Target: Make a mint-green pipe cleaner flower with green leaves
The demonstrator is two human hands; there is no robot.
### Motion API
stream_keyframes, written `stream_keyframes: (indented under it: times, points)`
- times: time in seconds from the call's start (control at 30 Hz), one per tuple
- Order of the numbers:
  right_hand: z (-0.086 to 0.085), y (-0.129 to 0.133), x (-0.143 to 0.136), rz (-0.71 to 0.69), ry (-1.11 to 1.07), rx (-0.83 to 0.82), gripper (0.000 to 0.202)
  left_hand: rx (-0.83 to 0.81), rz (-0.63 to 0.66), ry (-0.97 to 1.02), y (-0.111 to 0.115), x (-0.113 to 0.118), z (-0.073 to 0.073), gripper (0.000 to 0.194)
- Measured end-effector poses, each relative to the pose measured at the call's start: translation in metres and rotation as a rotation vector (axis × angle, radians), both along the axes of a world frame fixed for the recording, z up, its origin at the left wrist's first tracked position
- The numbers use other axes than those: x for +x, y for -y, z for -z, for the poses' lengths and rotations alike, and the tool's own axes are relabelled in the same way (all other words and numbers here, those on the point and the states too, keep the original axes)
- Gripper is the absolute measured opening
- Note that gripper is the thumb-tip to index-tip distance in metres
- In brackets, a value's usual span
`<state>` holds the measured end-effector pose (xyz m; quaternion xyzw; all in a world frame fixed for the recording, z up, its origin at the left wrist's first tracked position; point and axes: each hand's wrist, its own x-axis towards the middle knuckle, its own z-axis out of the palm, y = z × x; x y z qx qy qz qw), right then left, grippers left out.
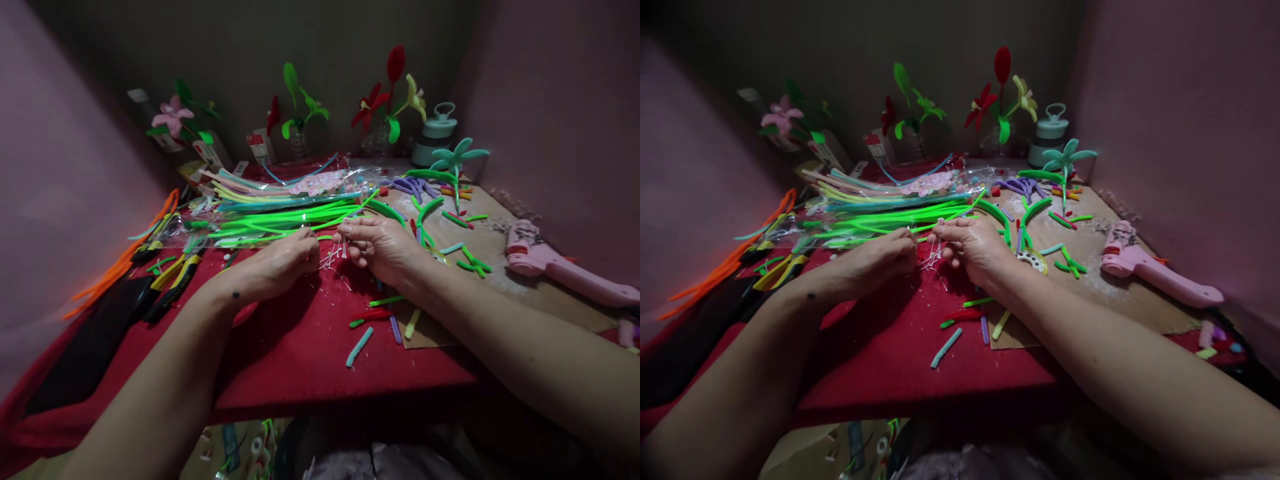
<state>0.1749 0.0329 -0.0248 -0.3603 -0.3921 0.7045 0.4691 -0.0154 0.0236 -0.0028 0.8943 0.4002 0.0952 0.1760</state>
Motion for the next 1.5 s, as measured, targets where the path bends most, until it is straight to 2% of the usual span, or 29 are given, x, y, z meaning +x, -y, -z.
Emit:
stream_keyframes:
  times: [0.07,0.17,0.37,0.43,0.53,0.63,0.77,0.83,0.9,1.03,1.13,1.27,1.5]
  points:
    - [-0.001,0.001,0.0,0.001,0.009,-0.003,0.01,0.012,-0.025,0.043,-0.001,-0.001,-0.006,0.015]
    - [-0.001,0.001,0.0,-0.001,0.021,-0.004,0.01,0.011,-0.078,-0.043,-0.004,-0.008,-0.012,0.015]
    - [0.004,-0.001,0.0,0.001,0.023,0.011,0.011,-0.014,-0.007,-0.18,-0.012,-0.018,0.0,0.014]
    - [0.004,-0.002,0.0,-0.004,0.022,0.013,0.011,0.004,-0.02,-0.232,-0.011,-0.017,0.003,0.014]
    - [0.004,-0.002,0.001,-0.013,0.014,0.012,0.012,-0.021,-0.036,-0.269,-0.008,-0.017,0.001,0.014]
    - [0.002,0.0,0.0,-0.003,0.015,0.015,0.012,-0.108,-0.06,-0.109,-0.003,-0.018,-0.013,0.013]
    - [0.001,0.002,-0.001,-0.006,0.026,0.019,0.012,-0.284,-0.188,0.334,0.005,-0.012,-0.028,0.009]
    - [0.002,0.002,-0.002,-0.011,0.022,0.018,0.014,-0.394,-0.28,0.545,0.009,-0.002,-0.026,0.011]
    - [0.003,0.003,-0.003,-0.012,-0.003,0.031,0.015,-0.497,-0.358,0.719,0.012,0.009,-0.017,0.014]
    - [0.003,0.003,-0.003,-0.02,-0.043,0.056,0.016,-0.713,-0.428,0.959,0.015,0.027,0.0,0.019]
    - [0.002,0.003,-0.003,-0.012,-0.044,0.056,0.016,-0.798,-0.492,1.0,0.015,0.031,0.003,0.02]
    - [0.002,0.004,-0.003,-0.014,-0.049,0.052,0.013,-0.821,-0.554,0.984,0.015,0.032,-0.001,0.017]
    - [0.003,0.005,-0.004,-0.002,-0.063,0.036,0.011,-0.838,-0.526,0.96,0.017,0.036,0.0,0.018]
